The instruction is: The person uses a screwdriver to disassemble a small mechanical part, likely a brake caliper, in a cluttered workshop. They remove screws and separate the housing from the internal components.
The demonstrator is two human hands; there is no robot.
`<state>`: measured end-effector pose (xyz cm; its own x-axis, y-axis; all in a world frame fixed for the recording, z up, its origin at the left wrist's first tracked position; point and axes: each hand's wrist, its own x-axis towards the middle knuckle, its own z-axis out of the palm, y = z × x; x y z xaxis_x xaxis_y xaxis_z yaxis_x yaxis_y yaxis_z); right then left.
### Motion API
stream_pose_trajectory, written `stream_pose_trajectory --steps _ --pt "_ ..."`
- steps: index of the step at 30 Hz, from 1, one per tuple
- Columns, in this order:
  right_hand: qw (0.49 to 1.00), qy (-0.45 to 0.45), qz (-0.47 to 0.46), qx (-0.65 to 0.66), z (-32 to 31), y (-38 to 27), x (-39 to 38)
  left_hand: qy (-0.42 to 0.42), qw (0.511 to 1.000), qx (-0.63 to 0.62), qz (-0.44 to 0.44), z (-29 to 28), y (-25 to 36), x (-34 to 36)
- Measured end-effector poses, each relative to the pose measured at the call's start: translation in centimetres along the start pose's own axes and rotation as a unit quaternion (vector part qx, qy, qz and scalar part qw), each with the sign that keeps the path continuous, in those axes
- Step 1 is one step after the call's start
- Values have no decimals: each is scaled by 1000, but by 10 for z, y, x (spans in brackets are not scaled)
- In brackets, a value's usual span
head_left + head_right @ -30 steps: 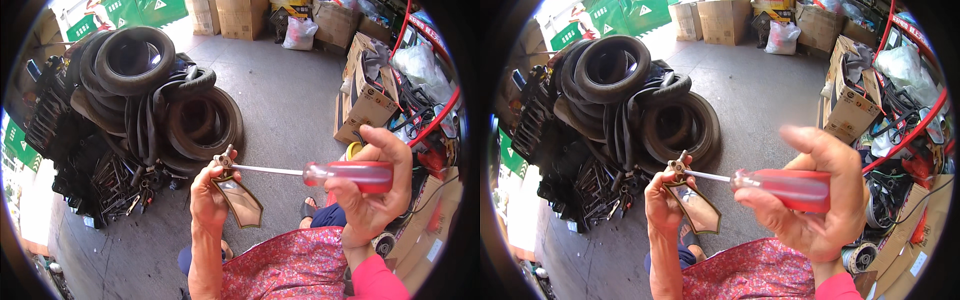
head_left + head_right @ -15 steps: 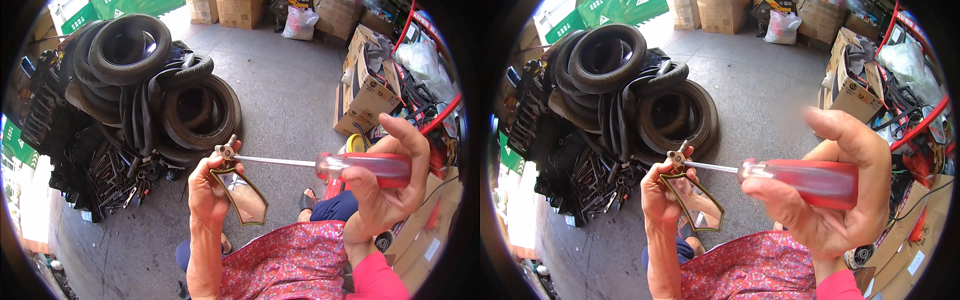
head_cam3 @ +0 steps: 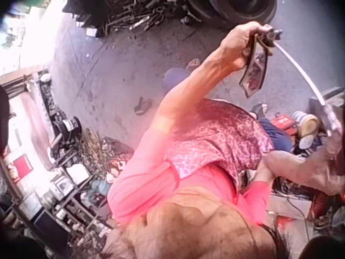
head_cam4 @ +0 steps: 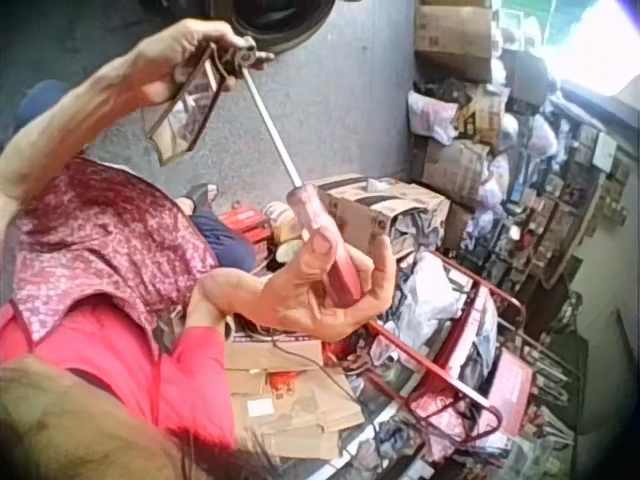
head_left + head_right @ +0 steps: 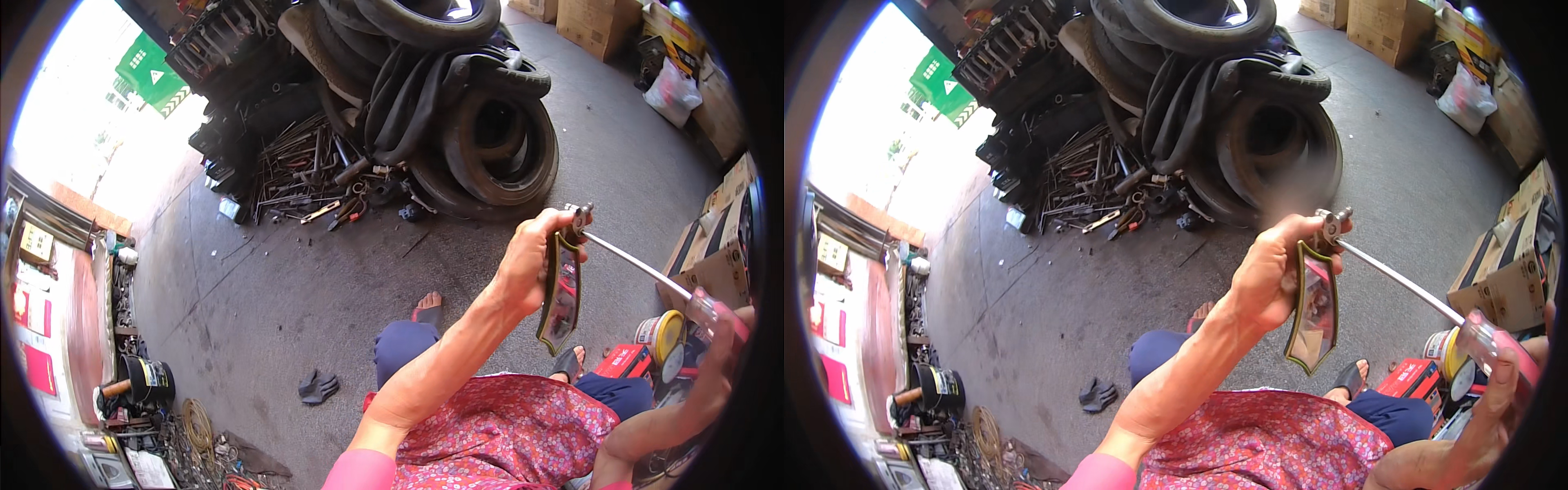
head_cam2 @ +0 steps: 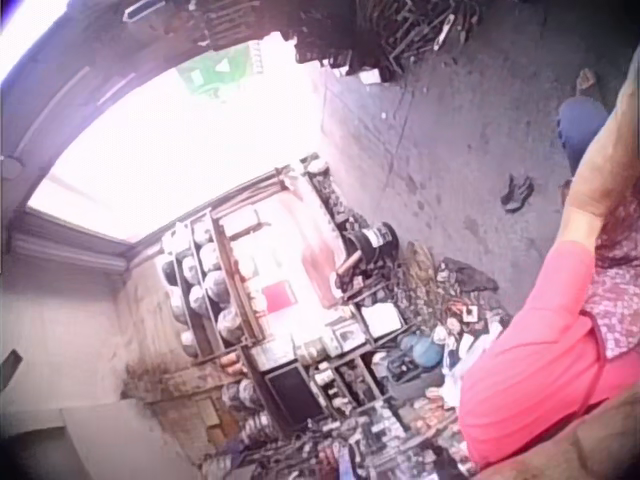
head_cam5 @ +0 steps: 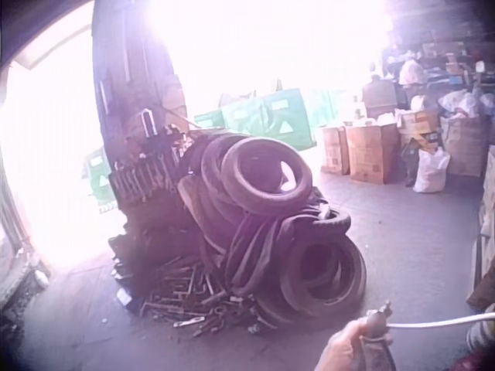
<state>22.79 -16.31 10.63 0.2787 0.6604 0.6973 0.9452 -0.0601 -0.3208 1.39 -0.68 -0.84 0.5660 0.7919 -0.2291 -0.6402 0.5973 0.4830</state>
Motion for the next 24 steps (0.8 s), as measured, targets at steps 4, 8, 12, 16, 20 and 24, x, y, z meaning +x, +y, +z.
stream_pose_trajectory --steps 4,8,12,16,20,24 --pt "996 -77 13 32 -3 13 5 15 1000 4 22 0 5 -6" --pt "993 -45 4 110 4 -11 0 20 999 15 25 4 5 -2" --pt "996 -40 -69 29 3 -12 7 7 1000 23 20 1 4 -1" --pt "995 -28 -22 97 2 -23 4 9 1000 19 2 2 2 1" --pt "985 -49 -80 147 6 -40 9 19 1000 15 5 1 3 0" --pt "988 -44 -97 112 6 -33 9 21 1000 12 13 0 1 1"
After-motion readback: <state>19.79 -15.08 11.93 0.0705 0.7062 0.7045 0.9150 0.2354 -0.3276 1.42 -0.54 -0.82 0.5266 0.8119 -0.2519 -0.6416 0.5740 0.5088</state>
